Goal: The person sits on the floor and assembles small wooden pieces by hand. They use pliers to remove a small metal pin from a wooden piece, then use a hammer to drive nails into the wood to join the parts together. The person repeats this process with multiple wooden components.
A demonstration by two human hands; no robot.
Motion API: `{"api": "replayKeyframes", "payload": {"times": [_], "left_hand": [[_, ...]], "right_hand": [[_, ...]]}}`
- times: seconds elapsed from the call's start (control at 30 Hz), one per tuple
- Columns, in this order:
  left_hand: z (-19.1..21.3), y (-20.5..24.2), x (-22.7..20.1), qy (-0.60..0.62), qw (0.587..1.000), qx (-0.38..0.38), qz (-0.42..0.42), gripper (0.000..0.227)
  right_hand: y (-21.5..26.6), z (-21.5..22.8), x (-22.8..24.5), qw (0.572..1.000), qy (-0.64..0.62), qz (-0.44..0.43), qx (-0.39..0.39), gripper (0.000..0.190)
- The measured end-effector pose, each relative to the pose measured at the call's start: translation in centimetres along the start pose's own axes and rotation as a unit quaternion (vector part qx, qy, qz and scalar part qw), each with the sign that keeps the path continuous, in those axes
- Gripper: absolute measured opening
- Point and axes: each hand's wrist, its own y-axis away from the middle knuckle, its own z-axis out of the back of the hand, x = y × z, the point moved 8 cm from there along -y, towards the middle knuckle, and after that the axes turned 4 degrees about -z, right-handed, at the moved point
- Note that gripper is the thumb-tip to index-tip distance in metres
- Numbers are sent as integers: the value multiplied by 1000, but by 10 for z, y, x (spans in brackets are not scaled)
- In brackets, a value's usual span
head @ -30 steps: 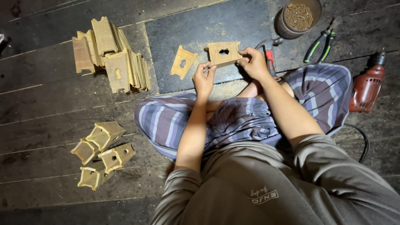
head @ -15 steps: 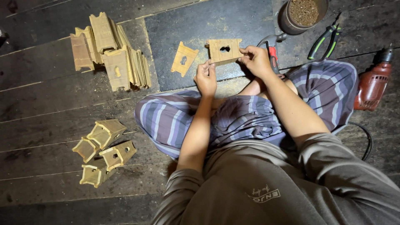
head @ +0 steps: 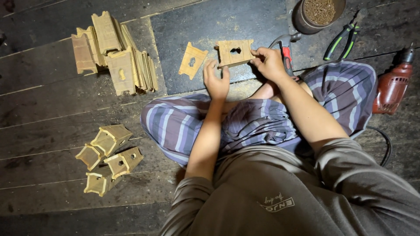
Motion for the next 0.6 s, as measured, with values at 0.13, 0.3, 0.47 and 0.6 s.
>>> {"api": "replayKeyframes", "payload": {"times": [0.13, 0.3, 0.47, 0.6], "left_hand": [[-21, -7, -58, -108, 964, 100, -220, 37], [-46, -7, -57, -165, 930, 142, -296, 26], [-55, -11, -43, -111, 932, 168, -302, 23], [-50, -13, -49, -98, 934, 225, -259, 16]], "right_hand": [[0, 5, 11, 1000, 6, 15, -2, 21], [1, 10, 14, 1000, -2, 19, -5, 21], [-3, 9, 20, 999, 22, 29, -1, 21], [-31, 60, 40, 994, 36, 37, 95, 42]]}}
